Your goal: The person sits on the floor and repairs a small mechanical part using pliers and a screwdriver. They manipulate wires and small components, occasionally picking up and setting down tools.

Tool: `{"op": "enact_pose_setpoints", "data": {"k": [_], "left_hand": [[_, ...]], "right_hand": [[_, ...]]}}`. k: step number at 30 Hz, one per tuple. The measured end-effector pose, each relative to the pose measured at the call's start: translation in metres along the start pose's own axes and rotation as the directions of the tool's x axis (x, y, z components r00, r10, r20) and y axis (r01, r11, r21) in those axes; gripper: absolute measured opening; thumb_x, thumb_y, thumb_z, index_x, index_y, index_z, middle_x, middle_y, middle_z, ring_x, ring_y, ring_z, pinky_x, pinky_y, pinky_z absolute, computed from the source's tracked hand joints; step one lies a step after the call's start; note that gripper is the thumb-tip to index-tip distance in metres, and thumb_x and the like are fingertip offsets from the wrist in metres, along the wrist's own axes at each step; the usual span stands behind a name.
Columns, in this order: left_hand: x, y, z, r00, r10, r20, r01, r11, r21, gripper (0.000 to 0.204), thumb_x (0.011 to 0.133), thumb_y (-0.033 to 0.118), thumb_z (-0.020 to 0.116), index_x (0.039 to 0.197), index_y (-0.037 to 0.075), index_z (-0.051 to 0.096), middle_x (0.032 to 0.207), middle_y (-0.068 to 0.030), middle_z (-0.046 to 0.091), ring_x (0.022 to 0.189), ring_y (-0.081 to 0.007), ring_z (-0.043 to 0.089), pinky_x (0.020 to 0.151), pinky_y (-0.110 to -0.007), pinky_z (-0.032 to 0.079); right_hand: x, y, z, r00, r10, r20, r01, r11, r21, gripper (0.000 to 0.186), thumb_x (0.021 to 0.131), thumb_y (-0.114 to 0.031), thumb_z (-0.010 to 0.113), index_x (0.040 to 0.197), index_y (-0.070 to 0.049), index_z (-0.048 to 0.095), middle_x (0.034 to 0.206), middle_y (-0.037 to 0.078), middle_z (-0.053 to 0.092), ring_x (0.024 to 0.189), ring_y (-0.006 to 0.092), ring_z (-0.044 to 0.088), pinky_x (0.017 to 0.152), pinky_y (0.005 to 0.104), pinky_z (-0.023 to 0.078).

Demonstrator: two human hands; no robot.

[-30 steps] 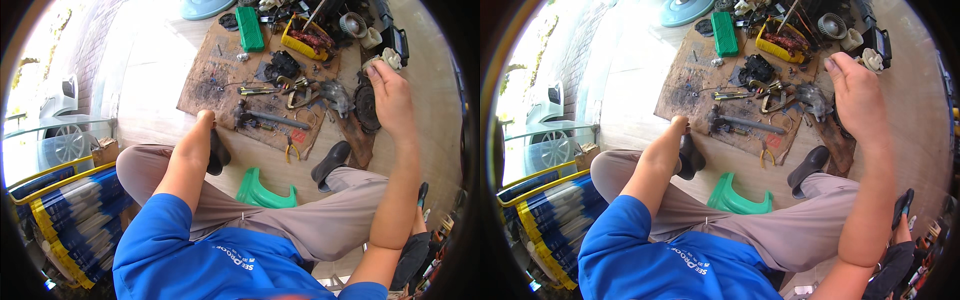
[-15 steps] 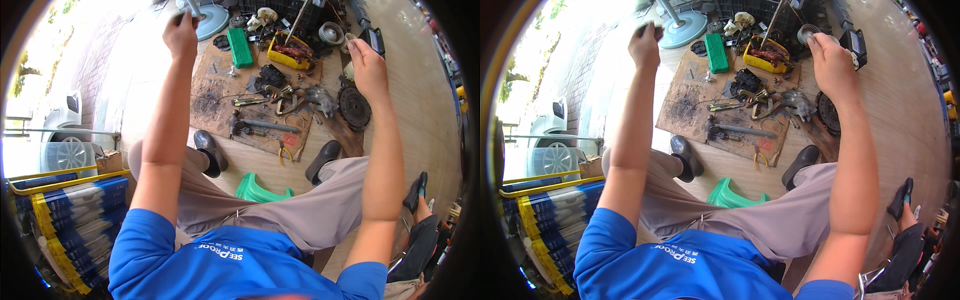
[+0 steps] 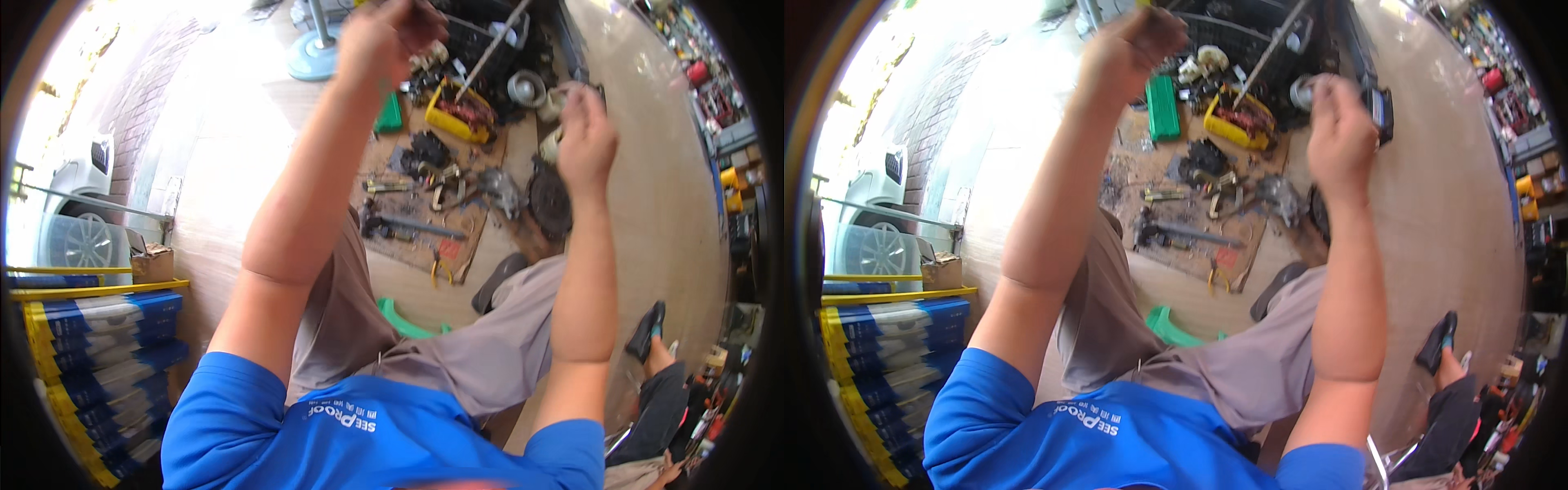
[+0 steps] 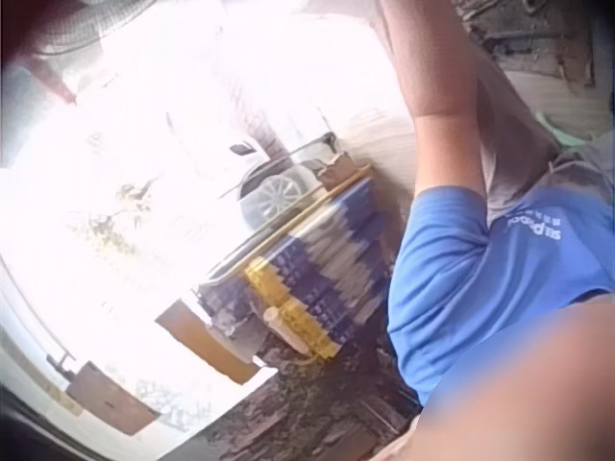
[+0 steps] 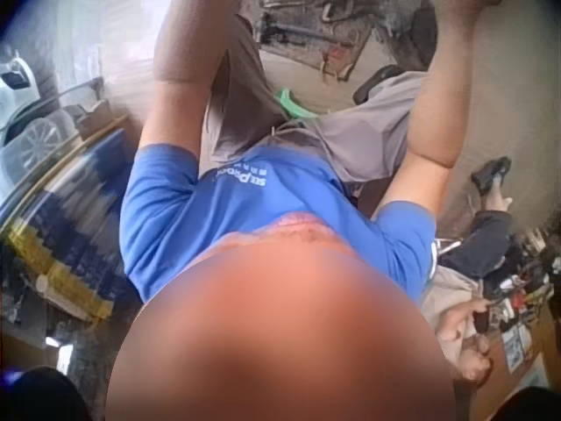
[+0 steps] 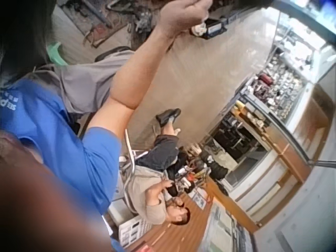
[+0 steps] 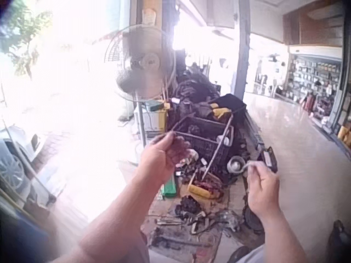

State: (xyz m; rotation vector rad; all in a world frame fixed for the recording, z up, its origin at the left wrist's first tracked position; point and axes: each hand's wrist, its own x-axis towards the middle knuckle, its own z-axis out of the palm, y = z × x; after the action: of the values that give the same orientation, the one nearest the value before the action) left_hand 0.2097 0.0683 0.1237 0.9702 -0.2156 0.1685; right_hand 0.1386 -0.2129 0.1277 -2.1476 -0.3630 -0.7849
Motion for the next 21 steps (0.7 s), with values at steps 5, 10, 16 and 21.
{"op": "enact_pose_setpoints", "data": {"k": [5,10,16,21], "left_hand": [[-0.017,-0.007,0.042,0.968,-0.241,-0.070,0.220,0.949,-0.228,0.020,0.105,0.013,0.056,0.116,-0.003,0.054,0.105,-0.0187,0.070,0.091,-0.0334,0.074,0.080,-0.047,0.064],[-0.016,-0.007,0.052,0.961,-0.267,-0.072,0.246,0.944,-0.219,0.021,0.106,0.016,0.056,0.114,-0.003,0.057,0.101,-0.0169,0.071,0.088,-0.0288,0.074,0.075,-0.040,0.064],[-0.019,-0.014,0.052,0.961,-0.272,0.043,0.276,0.953,-0.126,0.019,0.106,0.015,0.055,0.112,-0.002,0.058,0.103,-0.0189,0.072,0.093,-0.0320,0.074,0.081,-0.043,0.061],[-0.023,-0.010,0.055,0.968,-0.252,0.008,0.249,0.952,-0.179,0.018,0.108,0.016,0.052,0.111,-0.001,0.056,0.103,-0.0194,0.072,0.094,-0.0317,0.073,0.084,-0.043,0.060]], "right_hand": [[-0.010,-0.037,0.047,0.977,-0.087,0.195,0.074,0.995,0.072,0.020,0.104,-0.021,0.059,0.101,-0.003,0.067,0.081,0.024,0.067,0.079,0.0445,0.068,0.066,0.0438,0.053],[-0.005,-0.031,0.062,0.963,-0.038,0.265,0.019,0.997,0.076,0.024,0.107,-0.023,0.057,0.105,-0.001,0.066,0.074,0.015,0.062,0.069,0.0241,0.058,0.063,0.0360,0.049],[-0.005,-0.024,0.073,0.958,0.064,0.278,-0.126,0.969,0.214,0.024,0.108,-0.022,0.055,0.106,0.000,0.066,0.068,-0.001,0.051,0.064,0.0067,0.044,0.056,0.0271,0.039],[-0.006,-0.028,0.082,0.950,0.118,0.288,-0.181,0.962,0.203,0.023,0.108,-0.019,0.054,0.108,0.000,0.067,0.069,-0.001,0.053,0.064,0.0061,0.045,0.057,0.0266,0.038]]}}
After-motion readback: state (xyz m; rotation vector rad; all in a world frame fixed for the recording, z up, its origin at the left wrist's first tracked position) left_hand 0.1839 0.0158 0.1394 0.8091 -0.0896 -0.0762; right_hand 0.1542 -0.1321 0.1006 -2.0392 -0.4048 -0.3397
